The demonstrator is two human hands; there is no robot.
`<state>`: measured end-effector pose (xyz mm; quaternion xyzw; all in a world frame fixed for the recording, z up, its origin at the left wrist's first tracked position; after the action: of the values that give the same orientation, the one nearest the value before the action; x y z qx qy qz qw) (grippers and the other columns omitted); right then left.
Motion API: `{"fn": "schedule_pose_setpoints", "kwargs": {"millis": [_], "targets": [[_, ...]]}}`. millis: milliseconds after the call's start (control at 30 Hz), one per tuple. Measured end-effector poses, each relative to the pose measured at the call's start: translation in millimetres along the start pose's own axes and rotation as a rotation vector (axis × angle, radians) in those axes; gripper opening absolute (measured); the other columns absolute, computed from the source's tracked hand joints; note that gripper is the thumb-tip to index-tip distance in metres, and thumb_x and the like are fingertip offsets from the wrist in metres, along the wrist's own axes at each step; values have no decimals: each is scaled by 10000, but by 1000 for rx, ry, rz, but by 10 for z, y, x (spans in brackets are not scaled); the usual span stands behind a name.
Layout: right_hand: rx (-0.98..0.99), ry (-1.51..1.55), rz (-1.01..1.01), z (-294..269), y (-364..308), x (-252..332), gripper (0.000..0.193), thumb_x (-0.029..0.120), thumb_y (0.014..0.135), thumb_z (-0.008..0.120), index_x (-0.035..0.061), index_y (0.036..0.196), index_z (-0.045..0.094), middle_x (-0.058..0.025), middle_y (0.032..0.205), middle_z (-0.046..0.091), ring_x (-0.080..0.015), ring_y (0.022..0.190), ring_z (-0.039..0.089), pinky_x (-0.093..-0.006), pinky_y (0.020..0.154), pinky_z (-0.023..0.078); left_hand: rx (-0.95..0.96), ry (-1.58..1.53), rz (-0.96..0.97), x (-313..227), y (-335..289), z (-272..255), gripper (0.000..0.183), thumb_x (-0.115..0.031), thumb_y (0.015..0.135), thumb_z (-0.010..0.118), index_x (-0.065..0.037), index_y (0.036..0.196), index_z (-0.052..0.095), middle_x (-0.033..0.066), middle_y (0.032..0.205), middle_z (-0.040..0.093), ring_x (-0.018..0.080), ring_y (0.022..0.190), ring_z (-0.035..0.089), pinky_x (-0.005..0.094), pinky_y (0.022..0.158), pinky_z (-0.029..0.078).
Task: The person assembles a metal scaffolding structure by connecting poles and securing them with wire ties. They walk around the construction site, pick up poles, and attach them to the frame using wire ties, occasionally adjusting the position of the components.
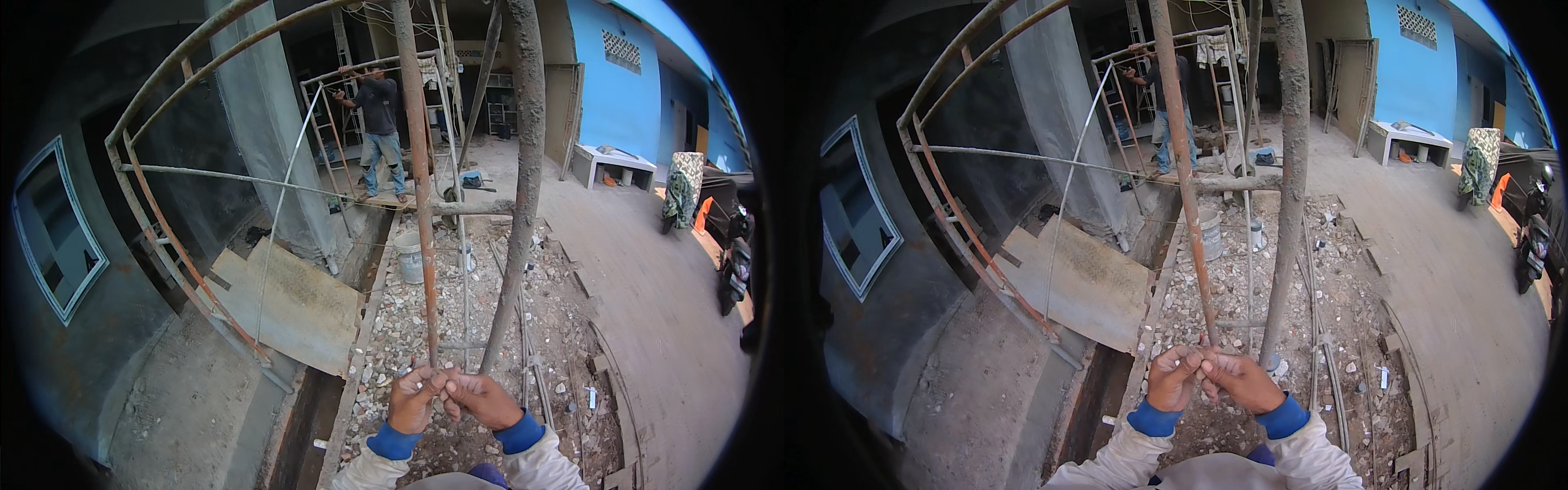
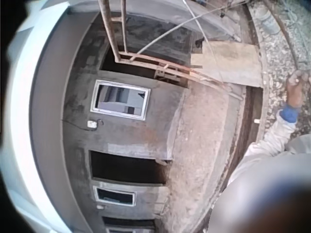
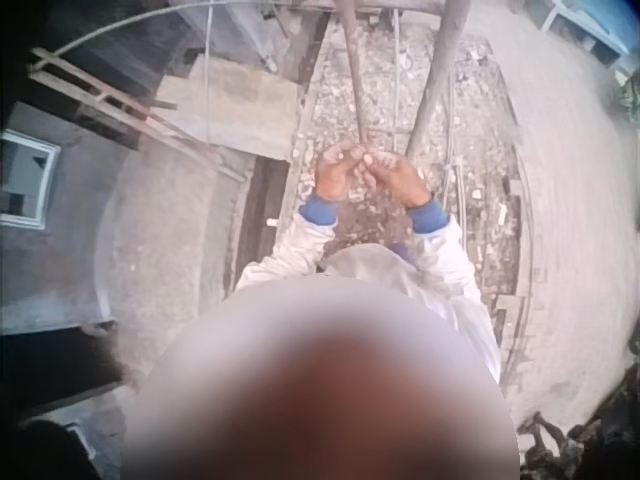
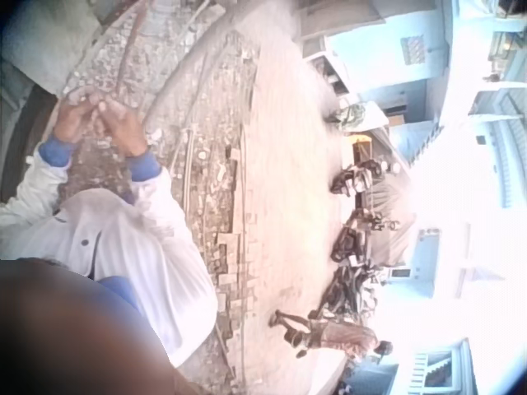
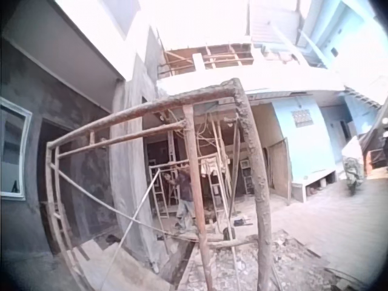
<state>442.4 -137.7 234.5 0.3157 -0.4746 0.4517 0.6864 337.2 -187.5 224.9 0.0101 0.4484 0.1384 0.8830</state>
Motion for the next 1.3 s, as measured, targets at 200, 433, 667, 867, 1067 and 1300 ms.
{"fn": "schedule_pose_setpoints", "kwargs": {"millis": [200, 433, 667, 867, 1067, 1300], "targets": [[2, -174, -97, -84, 42, -88, 289, 283, 1087, 470, 17, 1086, 583, -11, 787, 562, -122, 719, 552, -283, 702, 479, -275, 121, 99, -2, 105, 65, 241, -226, 991, 654, -14, 998, 540, 150, 950, 660, 249, 797, 691, 382, 668, 605], [-140, -897, -214, -420, -395, 99, 231, 217, 995, 594, 38, 1142, 595, -161, 823, 680, -255, 763, 667, -382, 696, 522, -307, -71, 403, -250, 514, 337, 169, -211, 1011, 625, -94, 978, 507, 26, 846, 566, 131, 709, 562, 300, 619, 493], [-109, -713, -190, -1014, -714, 479, 190, 196, 1043, 503, 67, 1146, 596, -177, 764, 653, -387, 722, 670, -442, 668, 508, -354, -131, 454, -7, 950, 1040, 168, -206, 1010, 628, -107, 982, 495, 23, 835, 562, 67, 645, 483, 197, 538, 381], [-176, -610, -391, -1568, -567, 1382, 254, 225, 1055, 530, 22, 1185, 609, -131, 813, 672, -239, 721, 675, -367, 675, 513, -355, 227, 748, -285, 1294, 1846, 171, -152, 1008, 626, -34, 1044, 507, 100, 883, 642, 129, 688, 600, 270, 622, 529], [-313, -580, -791, -2088, -384, 2713, 233, 200, 1047, 550, -4, 1072, 661, -57, 795, 628, -108, 710, 561, -273, 640, 454, -233, 715, 1020, -1148, 1632, 2610, 285, -228, 1008, 631, 20, 1126, 552, 163, 1100, 663, 218, 966, 681, 339, 834, 581], [-730, -1030, -1264, -2508, 634, 5311, 206, 219, 996, 590, 81, 1105, 698, -139, 992, 727, -342, 903, 699, -374, 773, 540, -523, 1246, 1293, -2672, 1995, 2957, 353, -148, 941, 672, -15, 1258, 592, 165, 1167, 680, 172, 958, 685, 305, 799, 574]]}}
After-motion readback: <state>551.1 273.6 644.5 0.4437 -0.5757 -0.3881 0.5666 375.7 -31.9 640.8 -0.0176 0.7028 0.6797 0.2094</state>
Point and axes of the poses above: each hand's wrist, its own y-axis towards the middle knuckle, its own z-axis out of the palm, x = y × z, the point moved 7 cm from there along y, towards the middle knuckle
